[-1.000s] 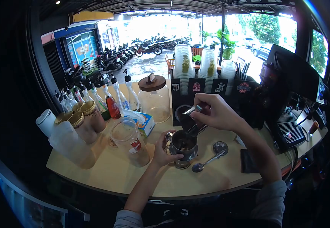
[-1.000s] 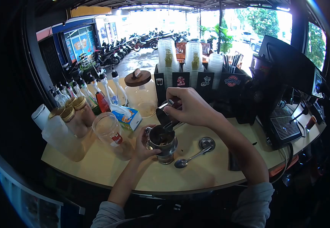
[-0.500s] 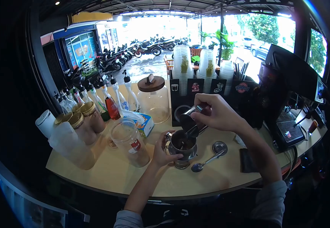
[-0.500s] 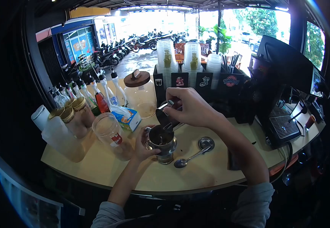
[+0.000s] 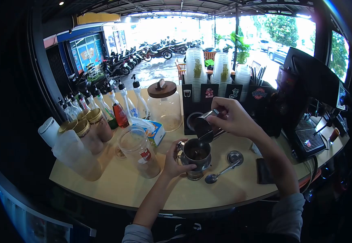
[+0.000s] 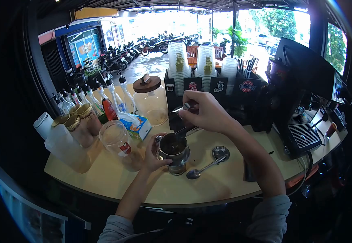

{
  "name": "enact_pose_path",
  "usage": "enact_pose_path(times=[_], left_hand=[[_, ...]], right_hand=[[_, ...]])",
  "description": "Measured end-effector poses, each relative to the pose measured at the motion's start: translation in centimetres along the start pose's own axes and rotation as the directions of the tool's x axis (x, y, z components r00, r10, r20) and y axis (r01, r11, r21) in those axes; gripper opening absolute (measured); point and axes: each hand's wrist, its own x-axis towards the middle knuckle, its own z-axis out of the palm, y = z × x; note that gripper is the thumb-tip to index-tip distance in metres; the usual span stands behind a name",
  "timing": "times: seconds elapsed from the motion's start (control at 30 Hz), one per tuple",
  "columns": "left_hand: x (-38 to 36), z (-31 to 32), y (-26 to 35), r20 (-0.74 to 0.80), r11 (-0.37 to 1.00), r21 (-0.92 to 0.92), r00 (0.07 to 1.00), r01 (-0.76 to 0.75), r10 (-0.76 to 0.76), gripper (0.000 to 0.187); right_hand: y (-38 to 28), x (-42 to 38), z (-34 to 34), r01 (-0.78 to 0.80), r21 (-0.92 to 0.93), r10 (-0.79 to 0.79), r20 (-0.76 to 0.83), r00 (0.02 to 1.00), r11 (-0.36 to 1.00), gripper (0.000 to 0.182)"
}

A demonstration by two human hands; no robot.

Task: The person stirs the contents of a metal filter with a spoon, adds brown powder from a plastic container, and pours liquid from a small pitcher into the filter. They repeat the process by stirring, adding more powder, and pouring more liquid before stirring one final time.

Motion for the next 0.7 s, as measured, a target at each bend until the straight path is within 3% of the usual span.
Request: enact_pose_path(times=[0.03,0.13,0.17,0.23,0.3,0.37,0.47,0.7], left_hand=[[0.0,0.0,0.0,-0.001,1.000,0.000,1.000,0.000,0.000,0.096],[0.0,-0.1,-0.2,-0.012,1.000,0.009,1.000,-0.008,0.009,0.096],[0.0,-0.1,-0.2,-0.008,1.000,0.021,1.000,-0.013,0.013,0.095],[0.0,-0.1,-0.2,-0.004,0.999,0.032,1.000,-0.018,0.018,0.095],[-0.1,0.0,0.0,-0.007,1.000,0.025,1.000,0.015,-0.015,0.095],[-0.1,-0.1,-0.1,-0.007,1.000,0.020,1.000,0.015,-0.015,0.094],[0.0,0.1,0.1,-0.007,1.000,0.007,1.000,0.003,-0.003,0.094],[-0.1,0.2,0.2,-0.010,1.000,-0.016,1.000,-0.008,0.008,0.093]], right_hand=[[0.8,0.0,0.1,0.000,0.001,0.000,0.001,1.000,1.000,0.027],[5.6,0.3,0.5,-0.024,0.341,0.060,-0.095,0.994,0.940,0.024],[6.9,0.1,0.7,-0.024,0.342,0.060,-0.094,0.994,0.939,0.024],[9.0,-0.7,1.4,-0.073,0.529,0.219,-0.219,0.951,0.846,0.021],[11.9,-1.9,3.0,-0.103,0.555,0.283,-0.248,0.927,0.825,0.018],[15.0,-3.3,5.3,-0.197,0.745,0.525,-0.232,0.819,0.637,0.018],[19.0,-5.2,8.6,-0.188,0.815,0.564,-0.195,0.802,0.548,0.018],[20.9,-6.5,12.0,-0.140,0.878,0.602,-0.190,0.775,0.458,0.015]])
